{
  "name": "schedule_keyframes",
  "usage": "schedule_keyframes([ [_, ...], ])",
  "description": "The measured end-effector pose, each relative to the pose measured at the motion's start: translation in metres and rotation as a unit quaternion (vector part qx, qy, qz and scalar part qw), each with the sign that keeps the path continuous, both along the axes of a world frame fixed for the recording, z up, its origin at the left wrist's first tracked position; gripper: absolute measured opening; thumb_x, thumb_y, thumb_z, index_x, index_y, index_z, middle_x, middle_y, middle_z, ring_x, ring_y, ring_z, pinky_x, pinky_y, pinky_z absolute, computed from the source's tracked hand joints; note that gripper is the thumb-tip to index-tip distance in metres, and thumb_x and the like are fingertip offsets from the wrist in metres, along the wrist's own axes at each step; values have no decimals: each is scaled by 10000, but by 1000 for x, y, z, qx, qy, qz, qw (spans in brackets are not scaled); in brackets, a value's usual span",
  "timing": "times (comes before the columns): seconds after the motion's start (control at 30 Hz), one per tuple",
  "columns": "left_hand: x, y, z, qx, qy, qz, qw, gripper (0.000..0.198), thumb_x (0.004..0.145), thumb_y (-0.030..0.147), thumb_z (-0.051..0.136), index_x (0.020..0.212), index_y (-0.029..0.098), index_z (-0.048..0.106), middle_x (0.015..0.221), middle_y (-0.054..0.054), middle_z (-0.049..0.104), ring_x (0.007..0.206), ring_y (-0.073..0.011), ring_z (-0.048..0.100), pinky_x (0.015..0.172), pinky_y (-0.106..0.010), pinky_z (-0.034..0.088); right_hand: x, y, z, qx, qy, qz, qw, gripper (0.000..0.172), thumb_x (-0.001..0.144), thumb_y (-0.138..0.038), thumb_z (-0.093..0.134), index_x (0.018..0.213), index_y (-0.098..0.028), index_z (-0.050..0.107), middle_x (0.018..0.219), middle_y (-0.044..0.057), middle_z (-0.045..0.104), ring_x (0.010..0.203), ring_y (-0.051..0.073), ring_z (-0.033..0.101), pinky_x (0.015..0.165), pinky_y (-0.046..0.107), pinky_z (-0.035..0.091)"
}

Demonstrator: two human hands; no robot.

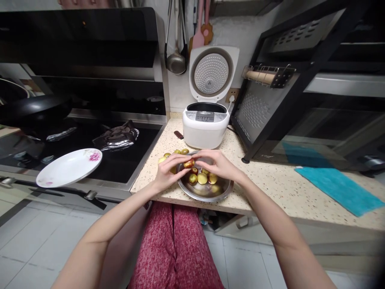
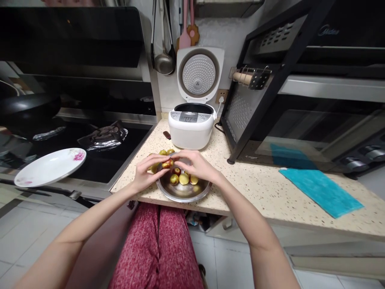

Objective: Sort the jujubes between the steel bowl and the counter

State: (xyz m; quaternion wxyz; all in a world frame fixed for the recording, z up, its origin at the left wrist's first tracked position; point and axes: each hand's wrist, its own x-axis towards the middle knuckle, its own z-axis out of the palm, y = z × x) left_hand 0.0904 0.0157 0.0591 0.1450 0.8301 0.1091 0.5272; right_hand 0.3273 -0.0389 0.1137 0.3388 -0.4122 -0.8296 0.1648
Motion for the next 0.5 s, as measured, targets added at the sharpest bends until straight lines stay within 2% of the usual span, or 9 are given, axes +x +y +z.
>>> schedule_keyframes([
  [0.13, 0, 3, -1, 35, -17, -13, 999, 302, 939, 226, 759, 1238, 259, 732, 1134, -74, 778, 1032, -195, 753, 895, -385, 646, -11, -4, -6, -91, 97, 57, 989, 373, 941, -342, 743, 1295, -229, 707, 1219, 77, 776, 1074, 222, 747, 1019, 429, 572],
  [0.3, 1, 6, -3, 45, -16, -23, 999, 301, 928, 238, 779, 1225, 278, 746, 1070, -63, 782, 988, -192, 743, 868, -380, 633, -13, 2, -17, -136, 173, 57, 974, 374, 870, -381, 816, 1189, -206, 730, 1130, 75, 780, 1018, 213, 752, 969, 408, 602],
  [0.5, 1, 9, -5, 32, -4, -41, 999, 303, 940, 261, 766, 1239, 310, 747, 1100, -59, 777, 1001, -194, 732, 888, -394, 624, -19, -1, -14, -194, 211, 48, 957, 340, 808, -358, 838, 1070, -185, 707, 1043, 58, 767, 937, 198, 745, 866, 363, 626],
])
